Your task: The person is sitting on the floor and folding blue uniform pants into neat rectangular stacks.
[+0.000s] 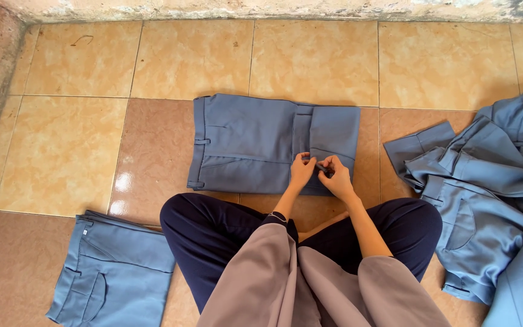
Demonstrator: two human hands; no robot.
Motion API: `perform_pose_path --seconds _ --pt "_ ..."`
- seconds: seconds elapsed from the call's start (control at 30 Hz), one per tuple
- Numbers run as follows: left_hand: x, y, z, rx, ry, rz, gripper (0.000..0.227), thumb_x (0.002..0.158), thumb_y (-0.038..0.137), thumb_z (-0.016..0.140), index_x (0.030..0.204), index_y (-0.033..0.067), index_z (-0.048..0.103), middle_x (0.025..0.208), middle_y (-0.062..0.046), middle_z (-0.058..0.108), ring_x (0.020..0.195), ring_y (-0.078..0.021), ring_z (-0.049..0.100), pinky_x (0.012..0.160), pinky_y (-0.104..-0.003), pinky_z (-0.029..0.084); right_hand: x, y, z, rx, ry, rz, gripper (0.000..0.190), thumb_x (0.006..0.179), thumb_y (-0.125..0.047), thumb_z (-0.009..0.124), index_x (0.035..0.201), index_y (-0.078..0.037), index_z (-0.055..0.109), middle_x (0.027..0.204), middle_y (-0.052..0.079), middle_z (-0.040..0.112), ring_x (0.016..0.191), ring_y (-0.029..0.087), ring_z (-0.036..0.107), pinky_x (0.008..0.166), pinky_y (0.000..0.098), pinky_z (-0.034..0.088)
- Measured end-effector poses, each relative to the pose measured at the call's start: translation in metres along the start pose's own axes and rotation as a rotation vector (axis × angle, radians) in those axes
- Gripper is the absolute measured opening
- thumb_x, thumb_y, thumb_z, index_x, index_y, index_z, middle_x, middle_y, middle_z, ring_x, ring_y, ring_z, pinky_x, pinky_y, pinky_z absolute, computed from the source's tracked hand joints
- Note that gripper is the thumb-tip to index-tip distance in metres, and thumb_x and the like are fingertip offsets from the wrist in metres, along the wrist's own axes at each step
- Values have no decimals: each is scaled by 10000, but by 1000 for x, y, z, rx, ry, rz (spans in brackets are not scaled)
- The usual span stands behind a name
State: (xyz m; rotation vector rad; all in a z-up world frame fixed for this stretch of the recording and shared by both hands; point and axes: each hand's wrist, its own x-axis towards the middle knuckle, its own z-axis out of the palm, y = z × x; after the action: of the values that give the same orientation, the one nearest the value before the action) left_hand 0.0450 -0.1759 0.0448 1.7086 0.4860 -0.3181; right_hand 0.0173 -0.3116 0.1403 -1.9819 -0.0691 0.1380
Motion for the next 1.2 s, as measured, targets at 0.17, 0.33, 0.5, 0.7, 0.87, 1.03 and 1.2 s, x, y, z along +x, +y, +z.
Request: perform_pose_path --seconds 0.17,0.33,0.5,0.7,0.87,1.03,1.2 --pt "-15 27 -41 52 109 118 377 846 241 641 1213 158 659 1019 -162 746 1027 -362 709 866 -480 562 4 -2 -8 -16 171 -56 139 929 -163 759 1021 -117 666 991 77 743 930 209 716 735 300 572" --pt "-25 43 -115 82 253 225 337 888 145 582 1215 117 658 1064 -249 733 1041 -452 694 892 -551 557 12 35 -11 -251 293 136 438 967 -425 763 1139 -49 618 1058 204 679 1009 399 682 816 493 568" --pt "-24 21 -190 220 430 167 332 910 120 560 1223 138 667 1048 -191 754 1015 -385 722 861 -542 576 11 33 14 -193 13 348 700 894 -543 762 1381 -88 547 1177 230 719 1025 388 721 860 502 578" --pt "-2 -47 -223 368 412 -35 345 957 233 576 1294 177 625 1083 -117 747 1013 -305 724 816 -486 600 9 42 33 -149 -162 283 684 915 -428 763 1445 -57 541 1186 275 700 1069 391 705 875 471 590" --pt "14 -60 -220 407 350 -20 546 967 571 638 1347 178 635 1176 -156 718 1121 -351 686 887 -523 569 16 35 27 -115 -157 316 699 887 -425 784 1437 -56 559 1226 264 687 1174 404 655 976 500 547" --pt "24 -66 -175 488 325 -35 459 981 521 591 1347 250 649 1182 -107 718 1136 -381 662 928 -574 534 16 28 6 49 27 353 603 866 -207 725 1403 11 556 1287 333 620 1230 480 583 1018 577 493" --pt "18 -58 -95 495 153 -114 467 954 493 544 1386 324 606 1257 -44 713 1194 -370 639 975 -565 511 22 121 -33 -271 443 555 401 894 -354 626 1201 -111 716 1140 180 717 1102 394 662 924 530 522"
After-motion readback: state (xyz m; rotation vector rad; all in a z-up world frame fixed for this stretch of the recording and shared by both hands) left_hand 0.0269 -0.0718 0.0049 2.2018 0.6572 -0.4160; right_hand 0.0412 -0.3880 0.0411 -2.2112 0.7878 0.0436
